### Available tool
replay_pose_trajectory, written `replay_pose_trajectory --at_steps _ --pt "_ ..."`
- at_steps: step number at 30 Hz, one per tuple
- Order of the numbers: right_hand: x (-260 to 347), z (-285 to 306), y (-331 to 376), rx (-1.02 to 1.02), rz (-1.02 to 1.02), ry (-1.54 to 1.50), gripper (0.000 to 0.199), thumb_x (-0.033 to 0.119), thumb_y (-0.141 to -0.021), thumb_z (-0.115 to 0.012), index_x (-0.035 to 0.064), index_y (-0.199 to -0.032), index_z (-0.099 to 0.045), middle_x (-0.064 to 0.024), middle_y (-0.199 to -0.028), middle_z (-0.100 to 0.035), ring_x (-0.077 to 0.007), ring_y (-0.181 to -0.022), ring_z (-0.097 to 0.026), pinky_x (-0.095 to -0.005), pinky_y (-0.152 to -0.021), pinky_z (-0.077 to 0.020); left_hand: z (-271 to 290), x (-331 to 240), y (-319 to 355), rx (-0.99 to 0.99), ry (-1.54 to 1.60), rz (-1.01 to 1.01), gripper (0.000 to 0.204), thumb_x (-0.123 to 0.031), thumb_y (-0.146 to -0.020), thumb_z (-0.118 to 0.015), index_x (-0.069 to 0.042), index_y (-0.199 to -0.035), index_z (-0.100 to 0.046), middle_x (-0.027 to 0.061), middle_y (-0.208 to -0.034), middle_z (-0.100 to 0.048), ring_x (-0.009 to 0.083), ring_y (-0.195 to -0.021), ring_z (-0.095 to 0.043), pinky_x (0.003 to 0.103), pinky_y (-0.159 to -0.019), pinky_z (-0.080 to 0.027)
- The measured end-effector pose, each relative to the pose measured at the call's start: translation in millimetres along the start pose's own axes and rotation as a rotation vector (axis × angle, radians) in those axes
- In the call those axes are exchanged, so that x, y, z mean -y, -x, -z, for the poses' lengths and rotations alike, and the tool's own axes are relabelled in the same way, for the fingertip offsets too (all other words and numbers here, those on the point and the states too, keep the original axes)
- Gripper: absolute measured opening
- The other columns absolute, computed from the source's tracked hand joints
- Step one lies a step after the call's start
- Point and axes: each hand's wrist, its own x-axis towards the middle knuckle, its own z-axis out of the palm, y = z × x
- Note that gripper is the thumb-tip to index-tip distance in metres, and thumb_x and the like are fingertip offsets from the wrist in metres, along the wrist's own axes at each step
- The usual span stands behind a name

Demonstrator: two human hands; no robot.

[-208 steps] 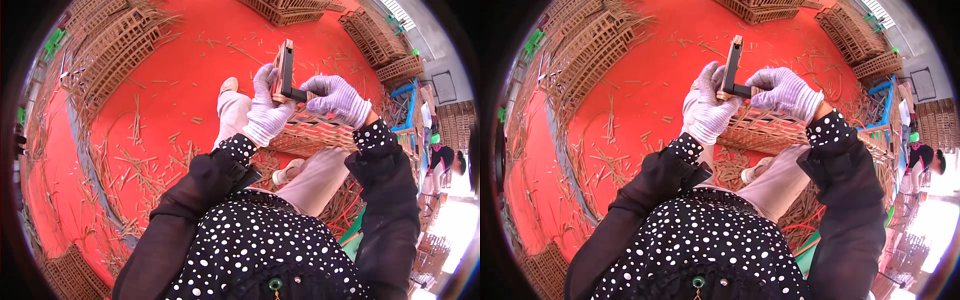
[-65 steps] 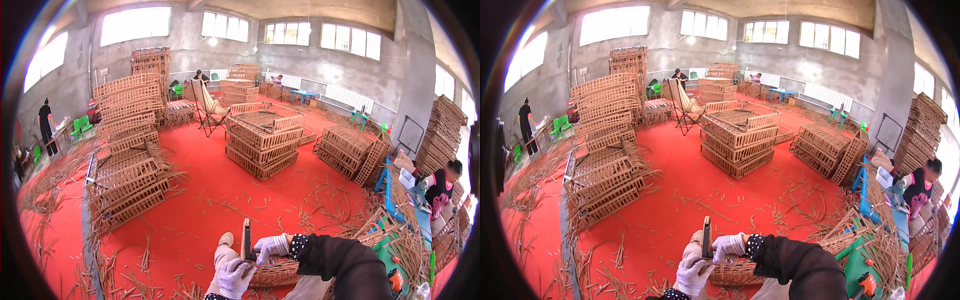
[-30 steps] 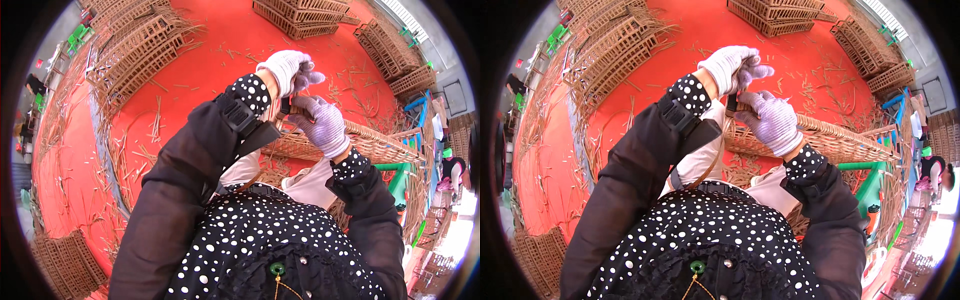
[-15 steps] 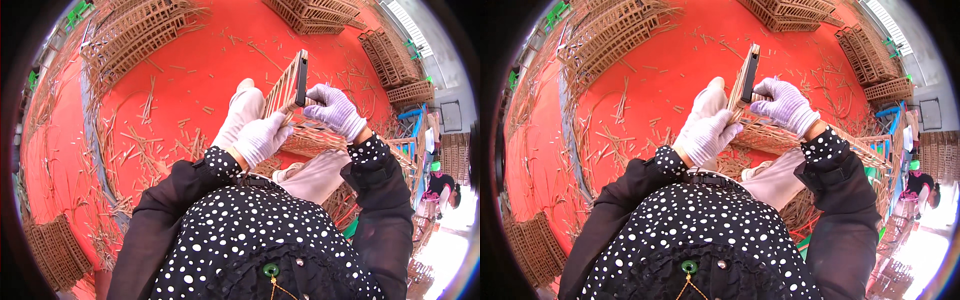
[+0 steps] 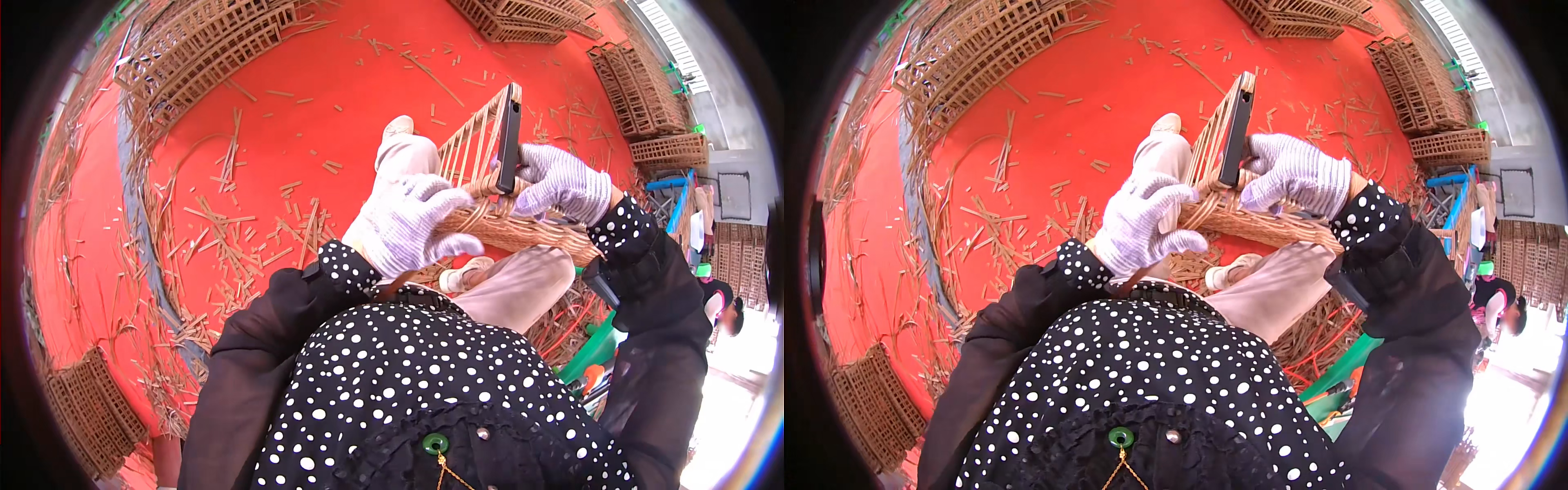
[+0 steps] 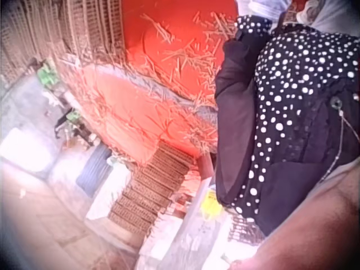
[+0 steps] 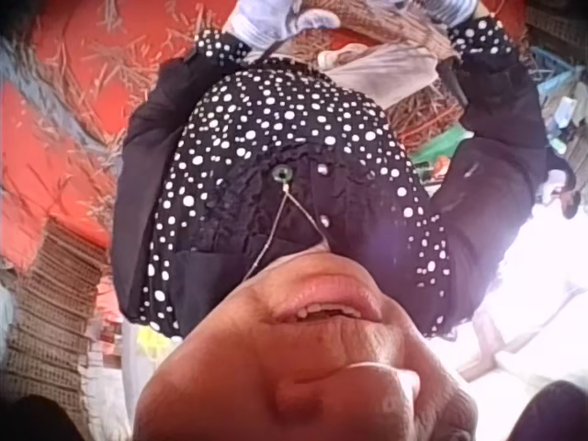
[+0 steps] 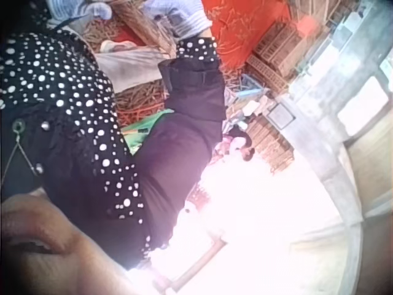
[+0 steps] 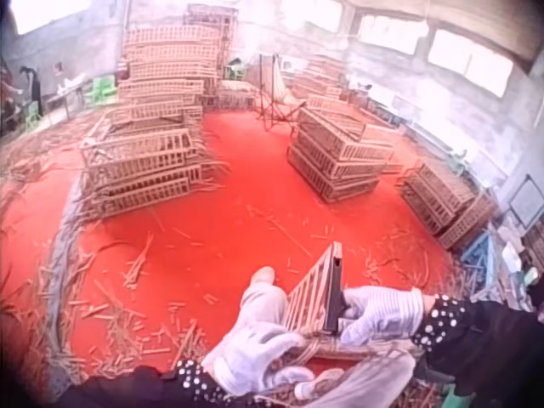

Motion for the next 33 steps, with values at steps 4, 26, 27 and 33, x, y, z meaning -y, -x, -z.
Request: replay_pose_trajectory --at_steps 4,26,27,33 --pt "9.0 -9.8 2.5 0.006 0.025 0.051 0.063 0.006 -0.06 -0.072 0.0009 -0.117 -0.047 -0.0039 -0.103 -0.058 -0.0097 -0.088 -0.056 -0.0245 -0.073 -0.049 0.6 -34.2 -17.4 -0.021 -0.062 0.085 0.04 -0.037 -0.06 -0.077 -0.008 -0.084 -0.062 0.0068 -0.075 -0.052 0.0274 -0.079 -0.052 0.037 -0.069 -0.043" --pt "-37.4 -53.7 28.0 -0.714 0.649 0.707 0.019 0.022 -0.076 -0.065 0.008 -0.087 -0.058 -0.0107 -0.071 -0.059 -0.0264 -0.066 -0.061 -0.0338 -0.058 -0.0472 27.6 -64.6 -58.1 0.312 0.821 0.961 0.029 -0.03 -0.086 -0.057 -0.009 -0.066 -0.053 -0.006 -0.05 -0.04 0.0032 -0.038 -0.032 0.02 -0.037 -0.023" --pt "-36.1 -55.2 27.8 -0.723 0.65 0.695 0.019 0.022 -0.076 -0.065 0.008 -0.087 -0.058 -0.0107 -0.071 -0.059 -0.0264 -0.066 -0.061 -0.0338 -0.058 -0.0472 30.0 -65.4 -64.7 0.294 0.936 1.011 0.028 -0.029 -0.086 -0.056 -0.009 -0.067 -0.052 -0.0068 -0.05 -0.037 0.0028 -0.038 -0.029 0.019 -0.037 -0.022" --pt "-31.3 -67.1 21.9 -0.872 0.514 0.815 0.028 0.037 -0.073 -0.068 0.011 -0.081 -0.061 -0.0082 -0.067 -0.059 -0.0264 -0.063 -0.061 -0.0363 -0.056 -0.0469 29.2 -55.6 -96.3 0.386 0.873 0.956 0.033 -0.033 -0.089 -0.053 -0.006 -0.069 -0.053 -0.0031 -0.054 -0.044 0.0056 -0.042 -0.04 0.021 -0.039 -0.029"
